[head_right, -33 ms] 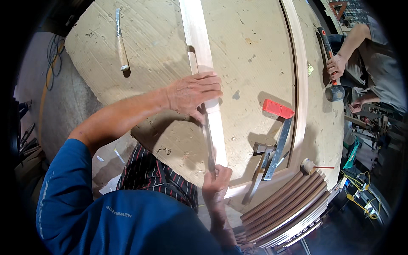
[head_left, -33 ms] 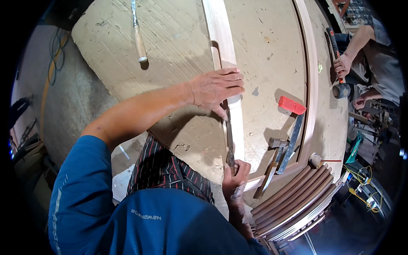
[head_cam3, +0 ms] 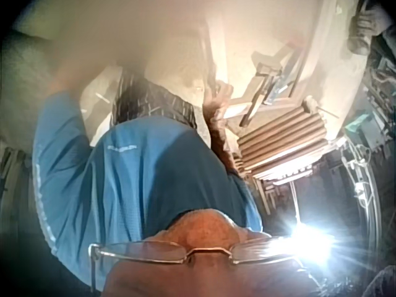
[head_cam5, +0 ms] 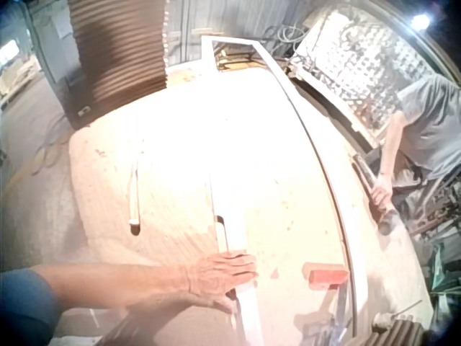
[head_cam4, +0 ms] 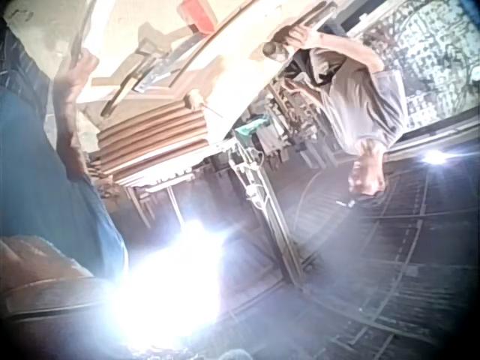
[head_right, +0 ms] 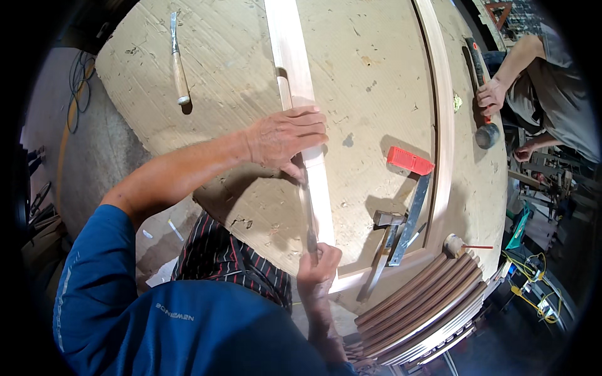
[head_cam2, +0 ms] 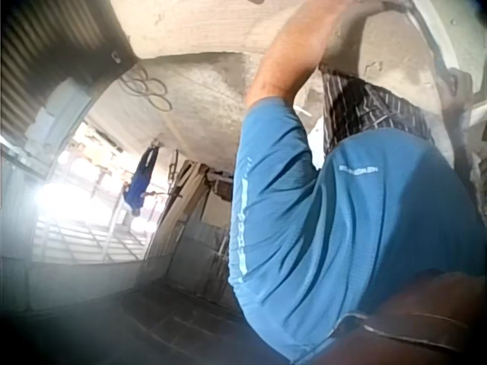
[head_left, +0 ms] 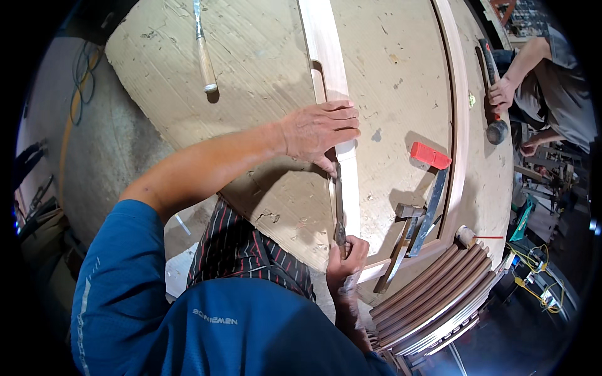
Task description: The person carves out a recessed area in a wooden frame using a chisel and hammer, then measures and marks another section with a ruler and pen.
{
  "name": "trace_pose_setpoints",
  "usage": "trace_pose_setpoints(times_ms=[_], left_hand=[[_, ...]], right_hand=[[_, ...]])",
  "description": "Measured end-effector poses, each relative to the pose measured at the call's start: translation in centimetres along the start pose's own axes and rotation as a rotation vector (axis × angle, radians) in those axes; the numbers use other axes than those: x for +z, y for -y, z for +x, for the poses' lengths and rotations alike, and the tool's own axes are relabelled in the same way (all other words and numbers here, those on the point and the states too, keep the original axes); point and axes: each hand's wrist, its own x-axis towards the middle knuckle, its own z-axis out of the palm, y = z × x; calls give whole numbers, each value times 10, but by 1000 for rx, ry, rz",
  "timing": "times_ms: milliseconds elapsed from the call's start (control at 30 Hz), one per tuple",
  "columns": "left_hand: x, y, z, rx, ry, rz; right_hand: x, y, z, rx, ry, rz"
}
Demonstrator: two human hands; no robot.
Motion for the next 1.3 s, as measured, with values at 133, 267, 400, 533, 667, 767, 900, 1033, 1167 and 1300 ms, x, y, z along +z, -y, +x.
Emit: trace_pose_setpoints(times_ms=[133, 267, 400, 533, 667, 767, 900, 1033, 1167, 1300], left_hand=[[1, -2, 0, -43, 40, 4], [1, 0, 0, -36, 46, -17], [1, 0, 0, -37, 38, -43], [-3, 0, -1, -41, 53, -45], [-1, 1, 3, -19, 54, -35], [0, 1, -2, -29, 66, -24], [0, 3, 0, -12, 46, -32], [2, 4, -1, -17, 46, -43], [2, 3, -1, -21, 52, -18], [2, 2, -1, -25, 54, -20]], right_hand=[[2, 4, 7, -47, 85, 91], [-4, 14, 15, 232, 288, 310], [7, 4, 19, -127, 178, 233], [9, 6, 20, -92, 211, 231], [10, 16, 18, -106, 165, 217], [17, 14, 16, -110, 156, 226], [19, 21, 9, -96, 129, 224], [27, 13, 10, -183, 87, 110], [28, 18, 11, -219, 53, 83], [29, 18, 11, -200, 68, 131]])
